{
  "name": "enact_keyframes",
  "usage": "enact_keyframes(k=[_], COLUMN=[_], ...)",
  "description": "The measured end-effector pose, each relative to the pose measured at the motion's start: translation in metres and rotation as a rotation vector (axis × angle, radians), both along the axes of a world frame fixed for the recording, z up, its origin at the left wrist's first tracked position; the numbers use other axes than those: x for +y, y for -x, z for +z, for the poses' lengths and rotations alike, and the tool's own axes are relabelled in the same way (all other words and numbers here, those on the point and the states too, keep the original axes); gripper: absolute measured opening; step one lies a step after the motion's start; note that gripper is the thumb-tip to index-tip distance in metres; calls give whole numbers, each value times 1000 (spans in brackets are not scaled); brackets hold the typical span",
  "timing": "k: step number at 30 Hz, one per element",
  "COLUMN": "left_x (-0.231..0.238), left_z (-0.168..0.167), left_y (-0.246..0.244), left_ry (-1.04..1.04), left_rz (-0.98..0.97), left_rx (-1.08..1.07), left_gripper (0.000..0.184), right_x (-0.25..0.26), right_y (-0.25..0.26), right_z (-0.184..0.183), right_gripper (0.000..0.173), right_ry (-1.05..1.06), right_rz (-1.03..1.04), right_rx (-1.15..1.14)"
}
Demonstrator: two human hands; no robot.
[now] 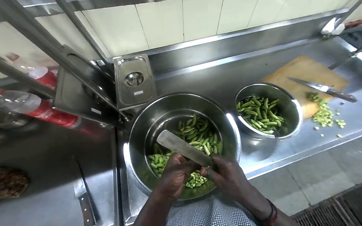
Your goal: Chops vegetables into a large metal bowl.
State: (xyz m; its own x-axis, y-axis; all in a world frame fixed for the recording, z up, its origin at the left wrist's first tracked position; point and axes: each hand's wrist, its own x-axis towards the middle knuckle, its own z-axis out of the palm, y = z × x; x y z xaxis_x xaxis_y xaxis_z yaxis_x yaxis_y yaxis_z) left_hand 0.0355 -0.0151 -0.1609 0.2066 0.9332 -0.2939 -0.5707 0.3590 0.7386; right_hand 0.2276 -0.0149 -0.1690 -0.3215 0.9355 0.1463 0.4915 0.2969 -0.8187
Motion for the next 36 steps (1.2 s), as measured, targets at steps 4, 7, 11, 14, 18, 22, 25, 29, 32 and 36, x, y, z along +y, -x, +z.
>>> enact_keyframes(k=[4,7,11,14,18,22,25,29,32,36], left_x=[11,17,26,32,37,48,47,52,51,41], left_z=[4,8,-1,-11,-28,-51,-58,-65,-65,-40], left_y=[21,46,65,66,56,51,48,53,64,62], left_ry=[-21,-77,-127,-249,-195,-105,-186,-222,-293,-366], left_rz=[144,236,230,-85,-580,-827,-868,-765,-542,-239], left_rx=[78,120,570,1227,1729,1858,1890,1852,1669,1353], left_gripper=[19,27,17,13,18,30,30,21,22,21], right_x=[2,4,4,4,3,2,2,3,3,3], right_y=[-5,-12,-16,-15,-16,-19,-20,-20,-23,-23], right_z=[-2,-3,-5,-6,-5,-7,-9,-9,-9,-10], right_gripper=[49,50,39,37,38,36,35,35,36,35], right_ry=[-57,-87,-47,-10,-13,13,33,41,58,115], right_rz=[-34,-85,-148,-165,-180,-195,-181,-164,-163,-161], right_rx=[56,59,0,-15,-11,-3,12,35,55,80])
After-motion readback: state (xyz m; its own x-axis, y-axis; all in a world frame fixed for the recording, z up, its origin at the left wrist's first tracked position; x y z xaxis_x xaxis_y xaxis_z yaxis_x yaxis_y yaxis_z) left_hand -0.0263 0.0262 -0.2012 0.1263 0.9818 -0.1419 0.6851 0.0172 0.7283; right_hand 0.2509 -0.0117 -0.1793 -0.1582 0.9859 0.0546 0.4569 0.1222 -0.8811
